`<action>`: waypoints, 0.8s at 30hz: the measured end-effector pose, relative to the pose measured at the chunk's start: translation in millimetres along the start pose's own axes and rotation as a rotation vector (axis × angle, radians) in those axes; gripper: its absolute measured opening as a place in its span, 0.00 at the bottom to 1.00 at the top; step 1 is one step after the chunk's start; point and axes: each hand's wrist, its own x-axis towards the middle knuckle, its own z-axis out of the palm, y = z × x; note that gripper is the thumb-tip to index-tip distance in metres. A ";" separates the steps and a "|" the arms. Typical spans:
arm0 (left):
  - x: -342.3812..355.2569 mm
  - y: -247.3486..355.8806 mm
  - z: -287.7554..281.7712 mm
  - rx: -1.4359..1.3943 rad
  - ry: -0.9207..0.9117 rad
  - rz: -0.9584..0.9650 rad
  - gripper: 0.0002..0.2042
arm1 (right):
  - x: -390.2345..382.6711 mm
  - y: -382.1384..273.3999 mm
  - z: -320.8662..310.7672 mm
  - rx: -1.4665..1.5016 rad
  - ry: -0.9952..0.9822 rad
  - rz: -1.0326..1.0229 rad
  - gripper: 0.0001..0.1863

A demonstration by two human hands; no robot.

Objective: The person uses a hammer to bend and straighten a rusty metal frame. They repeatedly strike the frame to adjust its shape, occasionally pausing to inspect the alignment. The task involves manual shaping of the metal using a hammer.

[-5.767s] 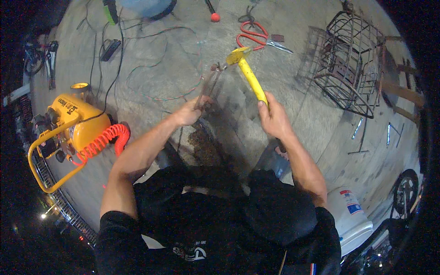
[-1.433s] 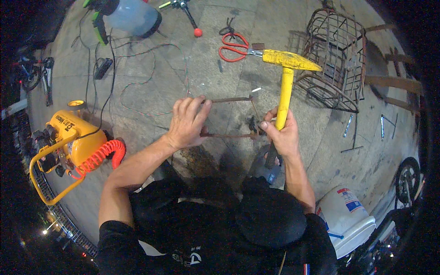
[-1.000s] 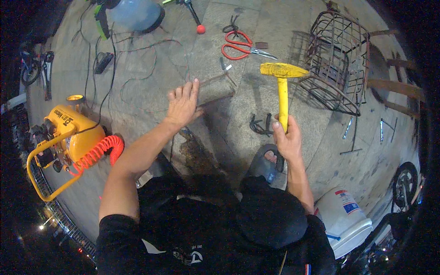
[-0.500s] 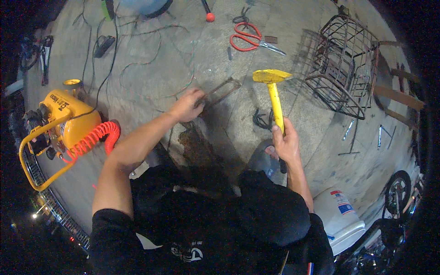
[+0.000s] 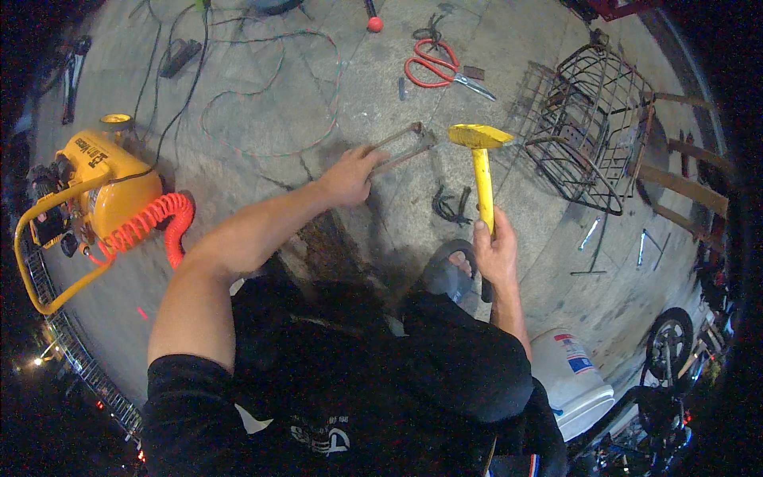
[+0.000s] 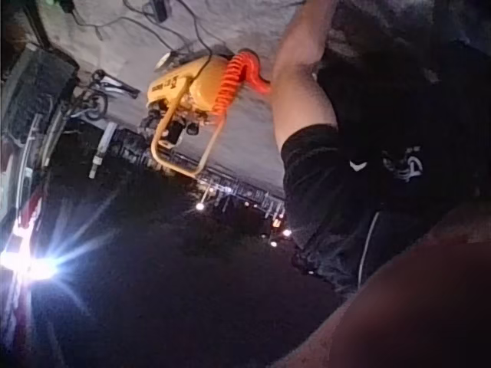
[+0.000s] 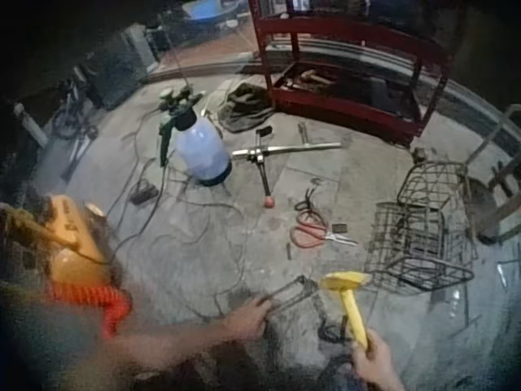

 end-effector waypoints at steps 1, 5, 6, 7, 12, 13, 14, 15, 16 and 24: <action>1.3 -0.9 -0.4 -0.060 0.025 -0.020 0.29 | -1.1 0.7 -0.6 0.005 0.002 0.000 0.17; 7.8 -9.5 -12.3 -0.293 -0.097 -0.154 0.30 | 1.0 6.0 -3.0 -0.126 0.018 -0.031 0.19; 6.0 -11.4 -15.3 -0.345 -0.094 -0.144 0.30 | 3.5 7.2 -3.1 -0.206 0.025 -0.180 0.20; 3.8 -12.9 -17.7 -0.290 -0.099 -0.161 0.28 | 6.6 7.9 -2.9 -0.317 0.040 -0.310 0.21; -3.6 -16.1 -21.4 -0.125 -0.079 -0.261 0.20 | 23.7 -1.2 0.3 -0.478 0.031 -0.539 0.27; -2.9 -16.6 -21.0 -0.094 -0.108 -0.252 0.19 | 28.1 -5.0 1.1 -0.527 0.001 -0.580 0.28; -1.6 -17.8 -20.5 -0.060 -0.121 -0.244 0.19 | 33.0 -9.3 1.9 -0.572 -0.027 -0.637 0.29; 0.0 -19.3 -19.7 -0.026 -0.148 -0.242 0.19 | 37.9 -13.8 2.5 -0.579 -0.070 -0.605 0.30; 1.7 -21.8 -19.3 -0.030 -0.179 -0.228 0.19 | 42.3 -18.5 2.8 -0.609 -0.087 -0.582 0.30; 16.7 -56.0 -17.5 -0.296 -0.111 -0.152 0.17 | 36.4 -56.8 -2.4 -0.560 0.050 -0.865 0.32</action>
